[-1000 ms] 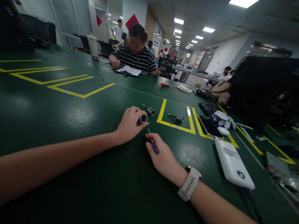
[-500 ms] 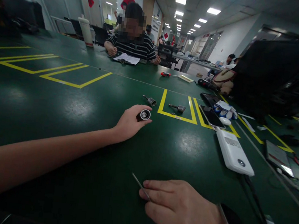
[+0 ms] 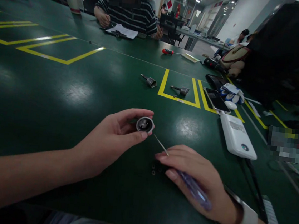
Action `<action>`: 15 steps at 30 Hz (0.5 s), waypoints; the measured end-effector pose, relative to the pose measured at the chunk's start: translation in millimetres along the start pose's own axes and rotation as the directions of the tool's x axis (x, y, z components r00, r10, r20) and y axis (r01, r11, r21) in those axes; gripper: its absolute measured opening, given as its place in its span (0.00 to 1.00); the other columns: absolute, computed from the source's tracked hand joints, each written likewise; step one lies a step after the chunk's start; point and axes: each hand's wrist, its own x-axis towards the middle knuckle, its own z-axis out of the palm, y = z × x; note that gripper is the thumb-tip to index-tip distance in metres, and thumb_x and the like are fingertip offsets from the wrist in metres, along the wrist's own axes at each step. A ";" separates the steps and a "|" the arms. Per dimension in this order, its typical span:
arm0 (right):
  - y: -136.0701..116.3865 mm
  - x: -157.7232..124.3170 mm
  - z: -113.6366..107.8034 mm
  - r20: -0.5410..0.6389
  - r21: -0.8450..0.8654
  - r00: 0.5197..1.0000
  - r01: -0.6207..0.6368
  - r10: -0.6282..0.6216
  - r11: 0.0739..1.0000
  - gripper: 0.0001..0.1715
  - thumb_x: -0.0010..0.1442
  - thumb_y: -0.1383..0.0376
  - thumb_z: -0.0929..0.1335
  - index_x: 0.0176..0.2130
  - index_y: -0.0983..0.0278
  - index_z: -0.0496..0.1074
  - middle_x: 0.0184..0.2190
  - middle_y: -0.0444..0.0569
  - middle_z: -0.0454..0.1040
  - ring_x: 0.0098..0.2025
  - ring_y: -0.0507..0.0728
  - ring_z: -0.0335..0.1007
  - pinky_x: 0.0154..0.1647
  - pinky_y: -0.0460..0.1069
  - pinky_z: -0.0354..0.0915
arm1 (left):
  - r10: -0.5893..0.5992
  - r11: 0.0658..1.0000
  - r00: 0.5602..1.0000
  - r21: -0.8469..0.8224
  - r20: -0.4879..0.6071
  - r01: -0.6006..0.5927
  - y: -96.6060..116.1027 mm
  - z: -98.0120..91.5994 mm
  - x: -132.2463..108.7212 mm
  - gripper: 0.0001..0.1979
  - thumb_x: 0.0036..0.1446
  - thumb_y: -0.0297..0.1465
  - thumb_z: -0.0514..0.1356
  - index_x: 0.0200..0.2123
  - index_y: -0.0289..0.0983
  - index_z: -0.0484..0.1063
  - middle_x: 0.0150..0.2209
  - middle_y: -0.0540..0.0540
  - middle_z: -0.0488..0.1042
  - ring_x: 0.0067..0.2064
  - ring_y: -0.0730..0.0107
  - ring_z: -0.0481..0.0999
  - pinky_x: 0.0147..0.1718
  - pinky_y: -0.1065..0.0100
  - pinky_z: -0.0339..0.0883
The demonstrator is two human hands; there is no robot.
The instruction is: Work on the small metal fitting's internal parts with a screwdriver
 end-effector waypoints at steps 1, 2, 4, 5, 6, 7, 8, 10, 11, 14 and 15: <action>1.1 -1.2 0.0 -0.099 0.096 0.991 -0.080 0.089 0.992 0.16 0.59 0.70 0.64 0.46 0.58 0.71 0.40 0.48 0.77 0.43 0.56 0.72 0.45 0.53 0.67 | -0.041 0.999 0.999 -0.003 0.021 0.041 1.7 0.6 -1.1 0.20 0.49 0.29 0.61 0.47 0.41 0.69 0.43 0.48 0.76 0.45 0.61 0.76 0.44 0.60 0.71; 2.8 -2.1 0.1 -0.172 0.209 0.968 -0.147 0.185 0.967 0.11 0.60 0.68 0.64 0.42 0.58 0.73 0.36 0.47 0.77 0.40 0.56 0.72 0.42 0.52 0.67 | -0.092 0.996 0.995 -0.001 0.047 0.092 3.3 1.1 -1.5 0.20 0.49 0.29 0.62 0.47 0.41 0.70 0.43 0.48 0.76 0.45 0.61 0.75 0.46 0.60 0.70; 7.6 -3.1 0.1 -0.232 0.431 0.911 -0.218 0.341 0.875 0.09 0.61 0.64 0.64 0.34 0.60 0.74 0.27 0.45 0.76 0.33 0.54 0.72 0.39 0.51 0.68 | -0.157 0.987 0.985 -0.018 0.075 0.158 5.9 2.1 -1.4 0.19 0.48 0.28 0.62 0.46 0.40 0.71 0.42 0.47 0.77 0.46 0.61 0.75 0.47 0.61 0.69; 10.2 -3.2 -0.1 -0.223 0.513 0.892 -0.236 0.393 0.825 0.10 0.61 0.63 0.64 0.31 0.61 0.74 0.24 0.43 0.74 0.30 0.53 0.71 0.39 0.51 0.67 | -0.177 0.983 0.980 -0.032 0.087 0.181 6.6 2.5 -1.2 0.19 0.48 0.28 0.62 0.46 0.40 0.71 0.42 0.47 0.77 0.46 0.61 0.75 0.47 0.61 0.68; 12.4 -3.0 -0.4 -0.197 0.569 0.881 -0.254 0.430 0.782 0.11 0.60 0.62 0.64 0.29 0.61 0.73 0.21 0.42 0.73 0.27 0.52 0.70 0.39 0.51 0.67 | -0.188 0.980 0.978 -0.048 0.093 0.193 6.9 2.7 -1.1 0.19 0.47 0.27 0.63 0.46 0.40 0.72 0.42 0.47 0.77 0.46 0.61 0.75 0.47 0.62 0.68; 14.3 -2.7 -0.7 -0.163 0.601 0.877 -0.276 0.453 0.750 0.12 0.60 0.61 0.65 0.28 0.62 0.73 0.19 0.41 0.71 0.25 0.51 0.68 0.39 0.50 0.67 | -0.196 0.977 0.975 -0.059 0.100 0.203 6.9 2.7 -1.1 0.20 0.47 0.27 0.63 0.46 0.40 0.72 0.42 0.47 0.78 0.46 0.61 0.75 0.47 0.62 0.68; 15.7 -2.3 -1.1 -0.137 0.618 0.874 -0.292 0.466 0.730 0.12 0.59 0.61 0.65 0.27 0.62 0.72 0.18 0.41 0.70 0.24 0.50 0.67 0.39 0.50 0.67 | -0.203 0.975 0.974 -0.067 0.104 0.210 6.7 2.7 -1.2 0.20 0.46 0.27 0.63 0.45 0.40 0.72 0.41 0.47 0.78 0.46 0.61 0.75 0.48 0.62 0.68; 17.5 -1.8 -1.7 -0.113 0.622 0.873 -0.310 0.474 0.719 0.12 0.59 0.61 0.66 0.26 0.62 0.72 0.18 0.40 0.70 0.23 0.49 0.65 0.40 0.50 0.67 | -0.211 0.973 0.972 -0.077 0.103 0.219 6.2 2.5 -1.5 0.19 0.46 0.26 0.63 0.45 0.40 0.73 0.41 0.47 0.78 0.46 0.61 0.75 0.48 0.62 0.67; 18.0 -1.7 -1.7 -0.109 0.614 0.875 -0.314 0.472 0.724 0.12 0.59 0.61 0.65 0.26 0.62 0.72 0.18 0.40 0.69 0.23 0.49 0.65 0.39 0.50 0.67 | -0.215 0.971 0.971 -0.079 0.105 0.224 6.0 2.4 -1.8 0.19 0.46 0.26 0.63 0.45 0.40 0.73 0.41 0.47 0.78 0.46 0.61 0.75 0.48 0.62 0.67; 18.1 -2.0 -1.0 -0.114 0.561 0.886 -0.316 0.449 0.765 0.12 0.60 0.61 0.65 0.27 0.63 0.71 0.18 0.40 0.69 0.24 0.49 0.66 0.39 0.50 0.67 | -0.226 0.968 0.968 -0.084 0.111 0.235 5.5 1.9 -2.3 0.19 0.45 0.26 0.63 0.44 0.40 0.74 0.41 0.47 0.78 0.46 0.60 0.75 0.47 0.62 0.68; 17.4 -2.1 -0.6 -0.120 0.531 0.891 -0.315 0.438 0.787 0.12 0.60 0.61 0.65 0.27 0.63 0.71 0.18 0.40 0.69 0.24 0.50 0.66 0.39 0.50 0.67 | -0.226 0.968 0.967 -0.085 0.115 0.236 5.2 1.7 -2.4 0.19 0.45 0.26 0.63 0.44 0.40 0.74 0.41 0.47 0.78 0.45 0.60 0.75 0.46 0.62 0.68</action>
